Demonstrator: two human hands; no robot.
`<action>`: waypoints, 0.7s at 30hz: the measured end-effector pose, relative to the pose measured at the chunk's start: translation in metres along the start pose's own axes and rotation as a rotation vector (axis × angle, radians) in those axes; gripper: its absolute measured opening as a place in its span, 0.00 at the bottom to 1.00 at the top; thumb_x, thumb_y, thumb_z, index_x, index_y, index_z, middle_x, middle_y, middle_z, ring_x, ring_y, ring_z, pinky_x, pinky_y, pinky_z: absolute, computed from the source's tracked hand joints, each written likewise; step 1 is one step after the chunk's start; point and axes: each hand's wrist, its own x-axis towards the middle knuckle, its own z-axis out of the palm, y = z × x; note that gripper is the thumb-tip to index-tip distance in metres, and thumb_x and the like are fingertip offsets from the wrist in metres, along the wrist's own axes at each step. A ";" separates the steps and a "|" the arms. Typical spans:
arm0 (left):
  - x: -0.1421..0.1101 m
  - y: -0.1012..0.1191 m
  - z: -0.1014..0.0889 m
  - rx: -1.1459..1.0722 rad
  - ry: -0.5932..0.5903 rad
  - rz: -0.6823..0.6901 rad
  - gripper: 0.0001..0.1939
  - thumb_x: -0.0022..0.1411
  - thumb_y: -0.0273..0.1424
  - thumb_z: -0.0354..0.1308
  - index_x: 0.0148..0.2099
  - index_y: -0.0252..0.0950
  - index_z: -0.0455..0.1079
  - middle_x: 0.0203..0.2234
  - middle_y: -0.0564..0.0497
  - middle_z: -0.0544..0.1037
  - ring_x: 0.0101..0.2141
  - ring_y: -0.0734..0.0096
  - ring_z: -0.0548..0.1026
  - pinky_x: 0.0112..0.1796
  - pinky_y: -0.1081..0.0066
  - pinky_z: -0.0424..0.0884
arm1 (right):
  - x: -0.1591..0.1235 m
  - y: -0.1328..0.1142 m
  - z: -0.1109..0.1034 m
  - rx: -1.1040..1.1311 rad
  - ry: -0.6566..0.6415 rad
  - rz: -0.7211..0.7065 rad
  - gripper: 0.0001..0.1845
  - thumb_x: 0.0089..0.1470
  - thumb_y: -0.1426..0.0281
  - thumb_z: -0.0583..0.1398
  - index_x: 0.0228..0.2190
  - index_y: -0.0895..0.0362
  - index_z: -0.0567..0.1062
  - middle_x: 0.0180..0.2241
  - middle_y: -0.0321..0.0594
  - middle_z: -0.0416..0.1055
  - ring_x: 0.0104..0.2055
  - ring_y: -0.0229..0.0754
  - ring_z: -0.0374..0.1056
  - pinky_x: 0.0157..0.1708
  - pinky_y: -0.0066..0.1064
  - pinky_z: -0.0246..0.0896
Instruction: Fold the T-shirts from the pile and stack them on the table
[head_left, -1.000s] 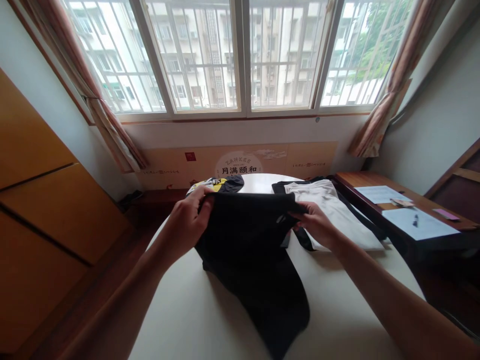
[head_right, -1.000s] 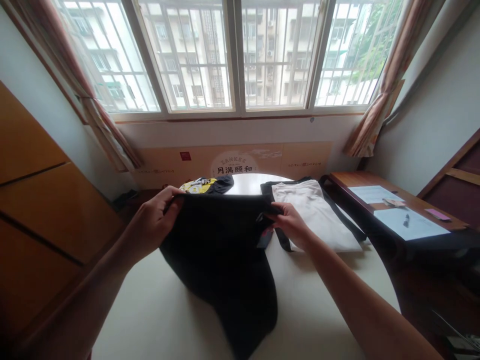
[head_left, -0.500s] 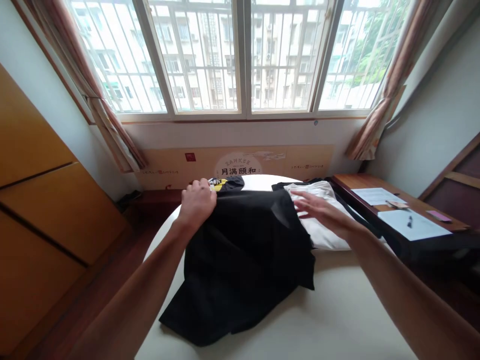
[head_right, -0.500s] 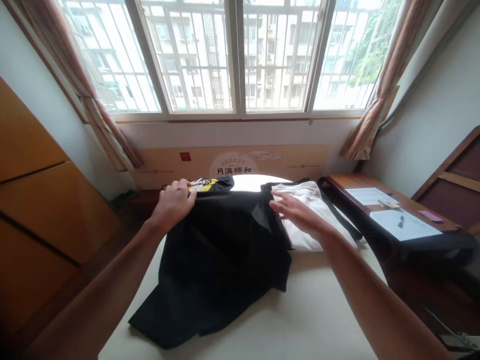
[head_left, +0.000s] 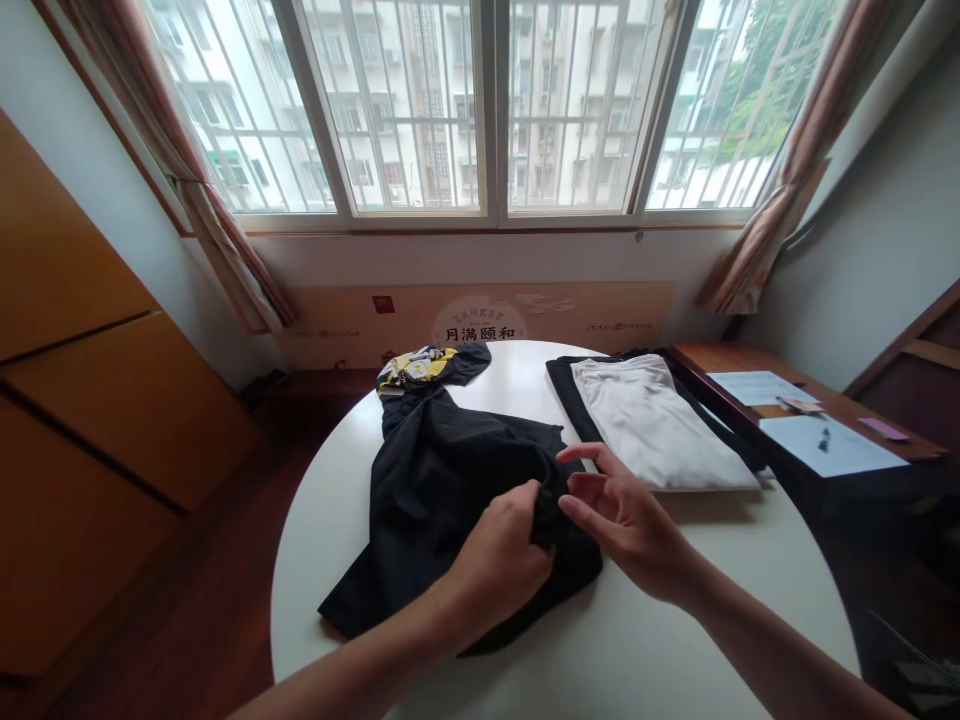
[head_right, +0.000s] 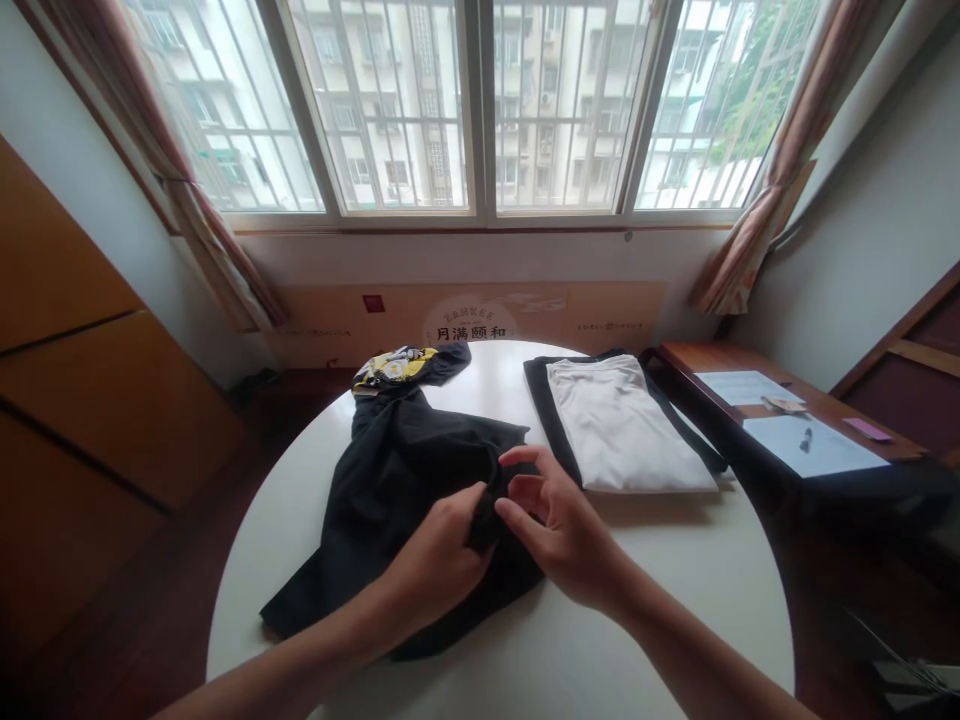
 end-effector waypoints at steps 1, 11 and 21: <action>0.001 0.001 -0.010 -0.123 0.040 0.006 0.11 0.63 0.29 0.56 0.44 0.35 0.79 0.36 0.45 0.82 0.39 0.58 0.79 0.42 0.65 0.74 | 0.001 0.001 -0.006 -0.072 0.057 -0.081 0.21 0.69 0.61 0.61 0.59 0.49 0.62 0.35 0.36 0.75 0.41 0.46 0.76 0.46 0.40 0.73; -0.022 0.046 -0.109 -0.564 0.153 -0.264 0.13 0.49 0.39 0.69 0.32 0.37 0.74 0.25 0.51 0.76 0.24 0.68 0.72 0.25 0.72 0.67 | 0.022 0.042 -0.035 -0.185 -0.092 -0.119 0.11 0.61 0.62 0.64 0.42 0.54 0.82 0.46 0.47 0.81 0.49 0.54 0.77 0.51 0.45 0.73; 0.026 0.004 -0.200 0.661 0.356 -0.091 0.14 0.61 0.40 0.54 0.37 0.39 0.78 0.32 0.46 0.83 0.37 0.52 0.81 0.39 0.63 0.73 | 0.029 -0.052 -0.135 0.113 -0.003 0.394 0.22 0.48 0.54 0.76 0.36 0.58 0.82 0.31 0.43 0.79 0.30 0.46 0.76 0.28 0.32 0.72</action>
